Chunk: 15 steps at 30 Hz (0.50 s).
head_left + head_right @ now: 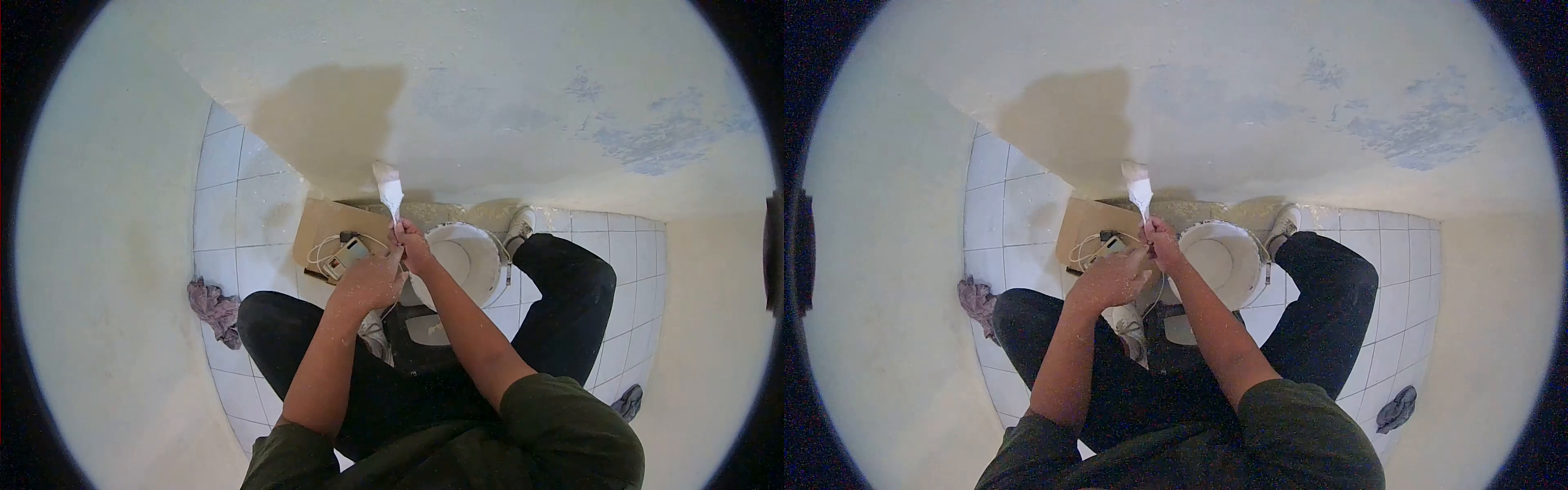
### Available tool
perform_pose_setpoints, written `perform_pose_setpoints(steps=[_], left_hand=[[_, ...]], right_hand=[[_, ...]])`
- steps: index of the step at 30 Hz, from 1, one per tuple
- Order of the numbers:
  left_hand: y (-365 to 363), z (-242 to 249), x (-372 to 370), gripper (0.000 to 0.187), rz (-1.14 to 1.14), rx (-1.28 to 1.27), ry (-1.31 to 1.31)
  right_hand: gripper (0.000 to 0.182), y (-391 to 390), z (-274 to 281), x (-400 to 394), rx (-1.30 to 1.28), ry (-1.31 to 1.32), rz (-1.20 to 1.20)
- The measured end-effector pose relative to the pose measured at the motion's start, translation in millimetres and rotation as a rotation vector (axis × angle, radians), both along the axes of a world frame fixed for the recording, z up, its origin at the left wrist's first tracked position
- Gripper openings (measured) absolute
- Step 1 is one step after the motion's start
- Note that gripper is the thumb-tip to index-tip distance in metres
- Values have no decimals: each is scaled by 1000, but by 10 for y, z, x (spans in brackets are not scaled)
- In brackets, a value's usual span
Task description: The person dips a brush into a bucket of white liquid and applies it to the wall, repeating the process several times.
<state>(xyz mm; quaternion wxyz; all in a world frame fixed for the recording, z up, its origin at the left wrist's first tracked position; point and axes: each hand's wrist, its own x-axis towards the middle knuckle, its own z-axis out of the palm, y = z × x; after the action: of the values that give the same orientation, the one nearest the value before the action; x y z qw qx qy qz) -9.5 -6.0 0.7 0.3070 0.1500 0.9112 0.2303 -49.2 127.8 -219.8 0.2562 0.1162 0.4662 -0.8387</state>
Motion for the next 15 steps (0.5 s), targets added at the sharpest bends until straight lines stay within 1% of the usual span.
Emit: perform_pose_setpoints(steps=[1, 4, 5, 7, 11, 13, 15], left_hand=[[10, 16, -6, 50, -9, -12, -2], [25, 33, 17, 53, -14, 3, 21], [30, 36, 19, 54, -13, 17, 34], [50, 48, 22, 53, -13, 23, 41], [48, 60, -10, 52, -18, 8, 40], [33, 22, -26, 51, -19, -8, 32], [25, 20, -53, 49, -13, -32, -7]], right_hand=[[21, 8, 32, 17, -38, 16, -17], [20, 22, 59, -35, -10, 130, -60], [19, 27, 58, -70, 65, 117, -76], [19, 39, 46, -131, 216, 88, -108], [17, -35, 0, -258, 313, -120, -116], [17, -78, -207, -289, 344, -194, -101], [17, -133, -441, -309, 442, -211, -124]])
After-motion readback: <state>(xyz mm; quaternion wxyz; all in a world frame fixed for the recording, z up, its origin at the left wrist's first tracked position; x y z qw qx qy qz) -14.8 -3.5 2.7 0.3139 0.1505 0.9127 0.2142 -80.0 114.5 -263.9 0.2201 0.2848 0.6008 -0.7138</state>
